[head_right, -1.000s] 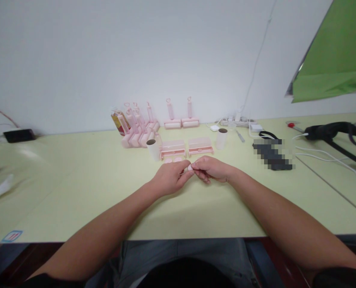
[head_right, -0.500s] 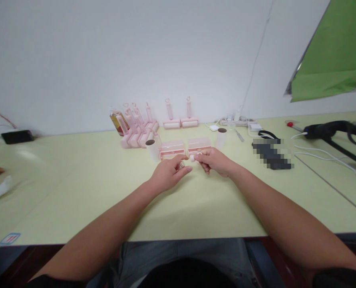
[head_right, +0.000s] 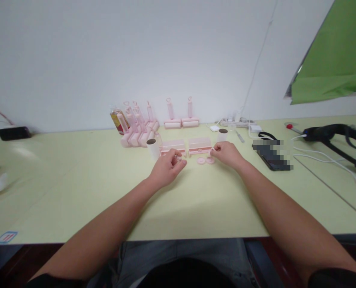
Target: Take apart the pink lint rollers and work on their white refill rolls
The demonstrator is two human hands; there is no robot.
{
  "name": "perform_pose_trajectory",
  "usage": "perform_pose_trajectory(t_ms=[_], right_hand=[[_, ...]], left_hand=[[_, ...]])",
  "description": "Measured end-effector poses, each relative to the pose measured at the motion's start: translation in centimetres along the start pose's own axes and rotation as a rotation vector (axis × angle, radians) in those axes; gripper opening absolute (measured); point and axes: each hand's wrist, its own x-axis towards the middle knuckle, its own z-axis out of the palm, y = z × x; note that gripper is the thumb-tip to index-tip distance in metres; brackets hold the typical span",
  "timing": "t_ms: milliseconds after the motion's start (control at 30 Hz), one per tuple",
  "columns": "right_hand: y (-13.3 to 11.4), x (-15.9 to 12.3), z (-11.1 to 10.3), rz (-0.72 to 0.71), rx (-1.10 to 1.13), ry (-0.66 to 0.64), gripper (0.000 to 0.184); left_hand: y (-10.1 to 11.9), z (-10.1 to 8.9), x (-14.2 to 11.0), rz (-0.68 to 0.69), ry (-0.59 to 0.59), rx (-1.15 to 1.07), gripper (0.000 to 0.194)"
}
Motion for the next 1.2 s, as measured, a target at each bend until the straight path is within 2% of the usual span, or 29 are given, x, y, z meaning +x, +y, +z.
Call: perform_pose_trajectory(t_ms=[167, 400, 533, 767, 1200], right_hand=[[-0.5, -0.2, 0.0, -0.011, -0.058, -0.061, 0.026], [-0.2, 0.0, 0.0, -0.015, -0.115, -0.027, 0.024], [0.3, 0.3, -0.3, 0.007, -0.174, 0.001, 0.022], [1.5, 0.7, -0.5, 0.049, -0.239, -0.058, 0.018], [3.8, 1.8, 0.4, 0.141, -0.216, -0.019, 0.025]], left_hand=[[-0.1, 0.0, 0.0, 0.017, 0.002, -0.019, 0.028], [-0.1, 0.0, 0.1, 0.018, 0.005, -0.034, 0.027], [0.0, 0.0, 0.1, 0.011, 0.004, -0.034, 0.027], [0.0, 0.0, 0.0, 0.011, 0.012, -0.055, 0.026], [0.0, -0.2, 0.0, 0.015, 0.041, -0.190, 0.018]])
